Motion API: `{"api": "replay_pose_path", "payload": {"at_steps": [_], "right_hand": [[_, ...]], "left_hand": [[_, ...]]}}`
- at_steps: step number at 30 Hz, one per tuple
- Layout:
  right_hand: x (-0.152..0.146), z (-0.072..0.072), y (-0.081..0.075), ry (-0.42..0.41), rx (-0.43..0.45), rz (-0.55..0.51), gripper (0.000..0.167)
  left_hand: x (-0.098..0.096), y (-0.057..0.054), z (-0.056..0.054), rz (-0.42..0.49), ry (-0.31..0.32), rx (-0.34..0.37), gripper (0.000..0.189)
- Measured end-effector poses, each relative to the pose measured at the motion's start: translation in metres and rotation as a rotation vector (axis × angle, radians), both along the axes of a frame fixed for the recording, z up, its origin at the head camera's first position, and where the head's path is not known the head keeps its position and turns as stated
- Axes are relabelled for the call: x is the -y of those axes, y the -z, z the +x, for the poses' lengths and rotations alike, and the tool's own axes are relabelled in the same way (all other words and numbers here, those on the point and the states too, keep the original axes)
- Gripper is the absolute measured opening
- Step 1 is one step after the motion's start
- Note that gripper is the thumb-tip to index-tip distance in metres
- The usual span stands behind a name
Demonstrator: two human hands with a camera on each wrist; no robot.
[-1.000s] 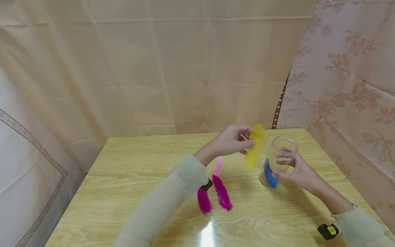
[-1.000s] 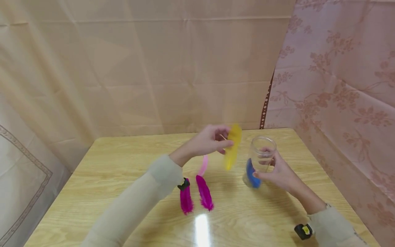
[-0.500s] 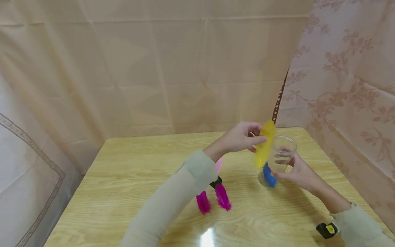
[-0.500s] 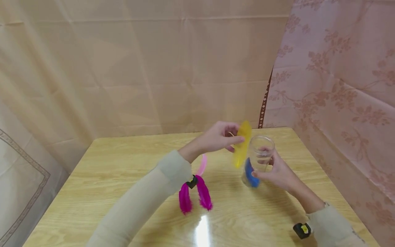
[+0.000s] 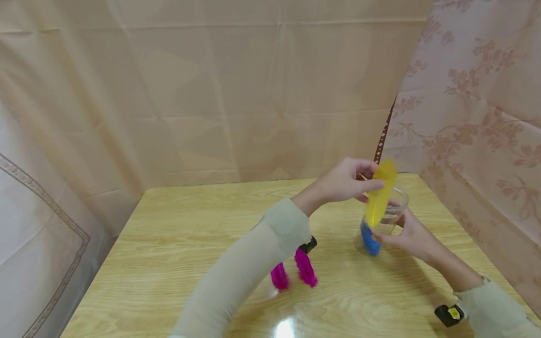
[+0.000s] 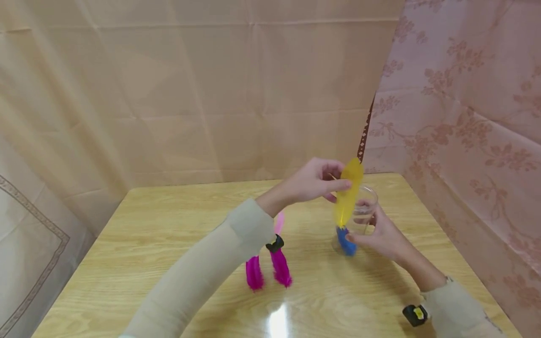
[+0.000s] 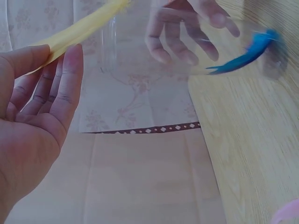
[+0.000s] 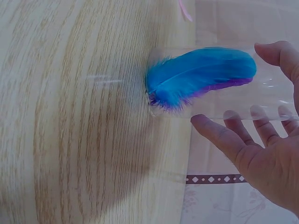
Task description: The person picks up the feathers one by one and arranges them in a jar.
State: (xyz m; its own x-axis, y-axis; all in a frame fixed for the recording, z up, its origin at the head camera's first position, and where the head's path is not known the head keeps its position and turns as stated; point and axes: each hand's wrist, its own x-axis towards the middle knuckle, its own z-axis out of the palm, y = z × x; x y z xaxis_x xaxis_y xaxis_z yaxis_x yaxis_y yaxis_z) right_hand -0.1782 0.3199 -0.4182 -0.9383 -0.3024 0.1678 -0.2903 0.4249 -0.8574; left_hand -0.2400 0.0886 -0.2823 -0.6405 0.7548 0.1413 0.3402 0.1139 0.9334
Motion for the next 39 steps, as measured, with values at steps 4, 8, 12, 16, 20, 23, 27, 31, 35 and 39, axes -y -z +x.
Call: {"api": "replay_pose_path", "payload": {"at_steps": [4, 8, 12, 16, 20, 23, 27, 31, 35, 39], "right_hand": [[-0.001, -0.003, -0.001, -0.032, -0.011, -0.026, 0.081], [-0.001, -0.003, -0.002, -0.051, 0.002, -0.055, 0.079], [-0.001, 0.001, -0.004, -0.017, 0.025, -0.035, 0.078], [-0.001, 0.003, -0.004, 0.011, 0.040, -0.007, 0.081], [-0.001, 0.003, -0.004, 0.010, 0.051, -0.006, 0.086], [-0.002, 0.003, -0.003, 0.003, 0.058, -0.015, 0.089], [-0.003, 0.003, -0.004, -0.002, 0.072, -0.031, 0.089], [-0.003, 0.005, -0.004, 0.012, 0.085, -0.031, 0.089], [-0.004, 0.007, -0.004, 0.024, 0.095, -0.025, 0.092], [-0.004, 0.007, -0.005, 0.014, 0.094, -0.033, 0.094]], "left_hand": [[-0.004, -0.005, 0.001, -0.002, -0.012, -0.002, 0.025], [-0.008, -0.009, 0.002, 0.013, -0.016, -0.009, 0.024], [-0.012, -0.012, 0.001, 0.048, -0.012, -0.028, 0.023], [-0.014, -0.015, 0.001, 0.068, -0.014, -0.039, 0.022], [-0.017, -0.018, 0.001, 0.079, -0.036, -0.043, 0.020], [-0.020, -0.020, 0.002, 0.081, -0.073, -0.061, 0.019], [-0.023, -0.022, 0.004, 0.088, -0.132, -0.085, 0.020], [-0.024, -0.023, 0.006, 0.092, -0.178, -0.092, 0.021], [-0.025, -0.023, 0.007, 0.092, -0.200, -0.106, 0.021], [-0.026, -0.023, 0.007, 0.102, -0.218, -0.145, 0.020]]}}
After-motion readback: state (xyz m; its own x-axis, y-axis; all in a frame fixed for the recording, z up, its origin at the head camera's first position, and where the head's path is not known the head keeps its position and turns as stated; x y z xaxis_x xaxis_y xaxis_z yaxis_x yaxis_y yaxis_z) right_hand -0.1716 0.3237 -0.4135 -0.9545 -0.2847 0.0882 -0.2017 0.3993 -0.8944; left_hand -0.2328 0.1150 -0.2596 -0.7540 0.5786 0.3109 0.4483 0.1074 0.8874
